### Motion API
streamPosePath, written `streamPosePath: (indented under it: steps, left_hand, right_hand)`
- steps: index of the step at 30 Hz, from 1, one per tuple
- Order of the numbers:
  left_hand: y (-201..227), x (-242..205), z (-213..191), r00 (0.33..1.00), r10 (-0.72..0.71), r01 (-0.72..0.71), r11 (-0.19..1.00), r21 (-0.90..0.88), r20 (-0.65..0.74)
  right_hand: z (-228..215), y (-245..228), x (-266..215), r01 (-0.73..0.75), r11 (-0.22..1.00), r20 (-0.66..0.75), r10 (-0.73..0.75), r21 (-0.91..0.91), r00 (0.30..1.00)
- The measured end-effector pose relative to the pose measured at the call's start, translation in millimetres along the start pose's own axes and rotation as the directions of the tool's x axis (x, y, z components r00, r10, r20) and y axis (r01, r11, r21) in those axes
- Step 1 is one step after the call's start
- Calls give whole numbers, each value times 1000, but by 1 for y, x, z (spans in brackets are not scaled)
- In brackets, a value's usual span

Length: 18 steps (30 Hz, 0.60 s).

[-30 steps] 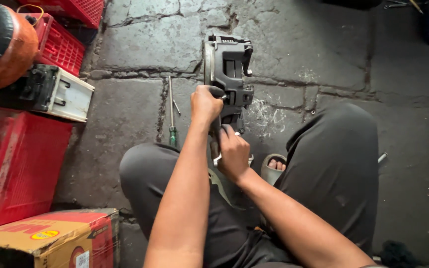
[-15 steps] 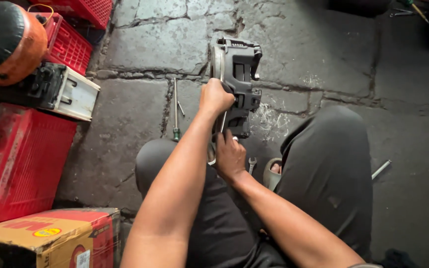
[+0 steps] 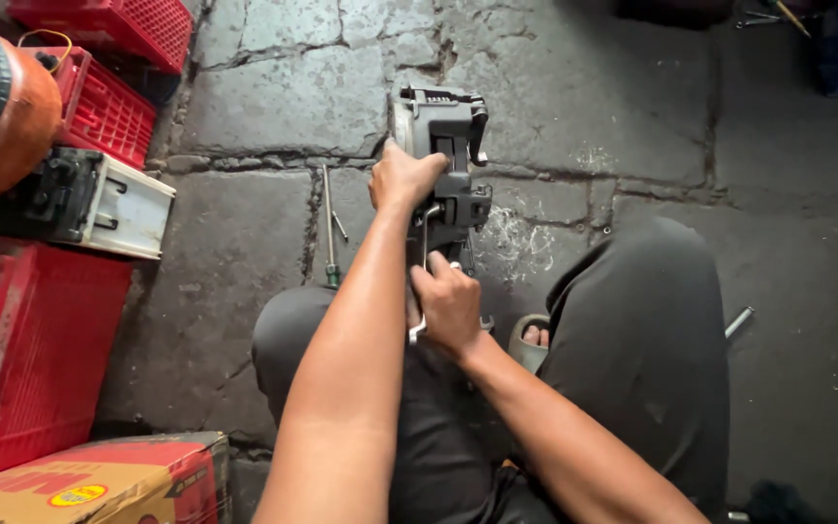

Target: The person works on a large brake caliper assembly while seated on the floor, using various wrenches and a screwdriver to loosen and remove internal components. They handle the heavy metal caliper by turning it over to reach different fasteners and use a wrench to unscrew bolts from the housing.

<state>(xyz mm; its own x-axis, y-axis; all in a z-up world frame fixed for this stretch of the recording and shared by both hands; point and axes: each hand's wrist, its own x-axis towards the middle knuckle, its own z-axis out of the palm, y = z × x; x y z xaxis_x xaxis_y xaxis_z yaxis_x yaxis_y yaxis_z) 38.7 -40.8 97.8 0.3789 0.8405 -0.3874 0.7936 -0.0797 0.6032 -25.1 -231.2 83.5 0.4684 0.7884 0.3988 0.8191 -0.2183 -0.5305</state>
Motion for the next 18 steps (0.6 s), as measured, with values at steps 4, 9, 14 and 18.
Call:
streamPosePath:
  steps: [4, 9, 14, 18]
  left_hand:
    - [-13, 24, 13, 998, 43, -43, 999, 8, 46]
    - [-67, 81, 51, 985, 47, 32, 895, -445, 166]
    - [-92, 111, 103, 980, 179, -197, 851, -487, -83]
    - [-102, 141, 120, 962, 273, -146, 597, -789, 29]
  right_hand:
    - [-36, -2, 37, -23, 998, 186, 33, -59, 982]
    - [-45, 23, 114, -96, 995, 113, 99, -35, 989]
    - [-23, 62, 213, -439, 891, 436, 352, 117, 829]
    - [-26, 68, 216, -404, 899, 454, 292, 171, 842]
